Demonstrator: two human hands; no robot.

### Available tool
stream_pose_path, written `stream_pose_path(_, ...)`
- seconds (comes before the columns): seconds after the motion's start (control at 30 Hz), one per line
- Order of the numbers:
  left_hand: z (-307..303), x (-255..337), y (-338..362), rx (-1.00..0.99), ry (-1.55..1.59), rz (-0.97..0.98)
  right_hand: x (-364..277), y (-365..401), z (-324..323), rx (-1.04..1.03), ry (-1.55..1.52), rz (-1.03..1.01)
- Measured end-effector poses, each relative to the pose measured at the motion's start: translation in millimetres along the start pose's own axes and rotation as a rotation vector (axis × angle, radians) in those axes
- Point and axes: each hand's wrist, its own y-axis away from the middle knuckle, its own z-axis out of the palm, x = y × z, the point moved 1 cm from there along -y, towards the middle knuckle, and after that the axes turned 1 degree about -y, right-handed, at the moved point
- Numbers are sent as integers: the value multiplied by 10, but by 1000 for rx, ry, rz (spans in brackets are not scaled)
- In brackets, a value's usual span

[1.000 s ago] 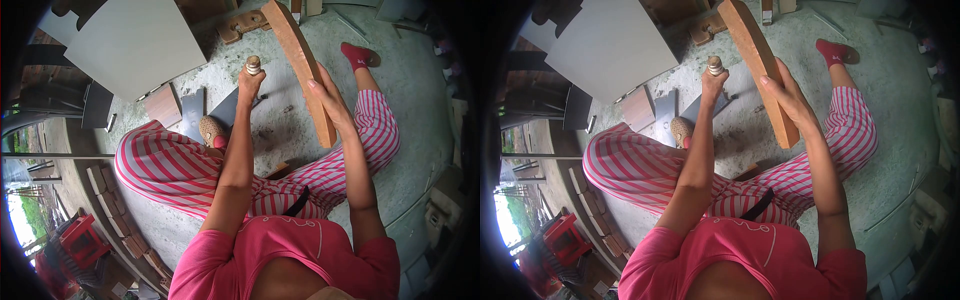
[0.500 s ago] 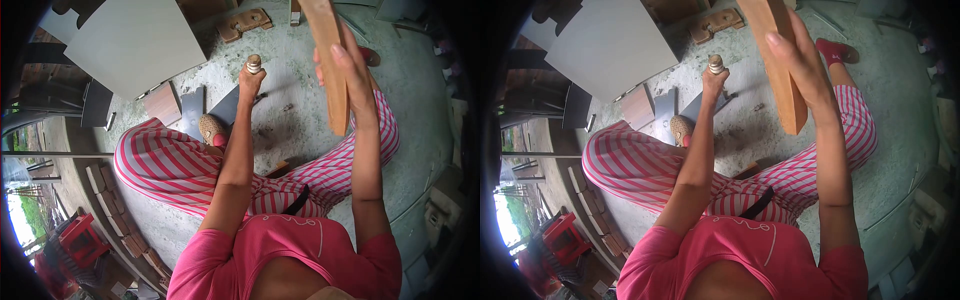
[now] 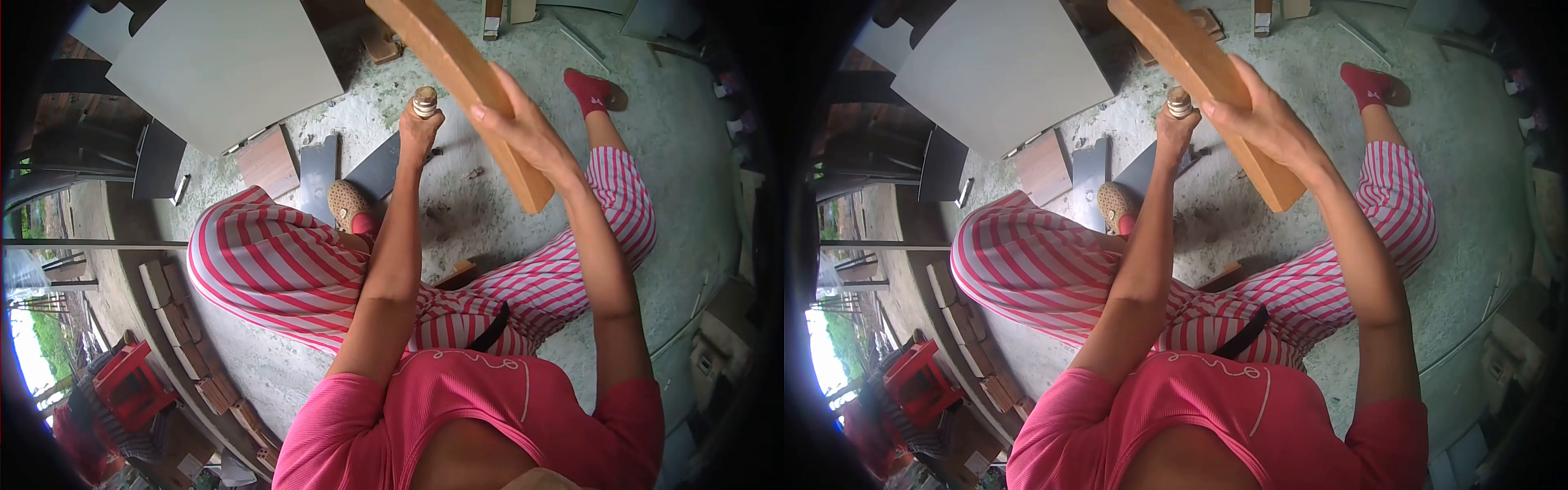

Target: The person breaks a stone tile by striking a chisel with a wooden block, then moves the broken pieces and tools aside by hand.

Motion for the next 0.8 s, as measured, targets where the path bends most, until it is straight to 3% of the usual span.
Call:
stream_pose_path(0.03, -12, 55, 33, 3, -57, -37, -147, -10, -53, 1, 0, 6)
stream_pose_path(0.1, -10, 50, 38, 8, -61, -38, -399, -32, -149, 105, -107, -211)
stream_pose_path(0.13, -15, 54, 29, 17, -68, -38, -502, -2, -151, 119, -124, -181)
stream_pose_path(0.23, -17, 128, 27, 2, -113, -62, -17, -136, 13, 190, -4, -165)
stream_pose_path(0.3, 39, 155, 56, 20, -16, -28, 286, -57, 171, -75, 125, 120)
stream_pose_path(0.4, 41, 288, 101, 88, 155, 24, 356, 52, 200, -122, 105, 119)
stream_pose_path(0.47, -103, 169, 119, 79, 64, -48, 321, 208, 166, -82, -127, 146)
stream_pose_path(0.63, -257, 134, -62, 218, 39, -39, 501, 490, 72, 46, -221, 140)
stream_pose_path(0.8, -250, 168, -40, 275, 11, -23, 1220, 875, 175, 112, -333, 408)
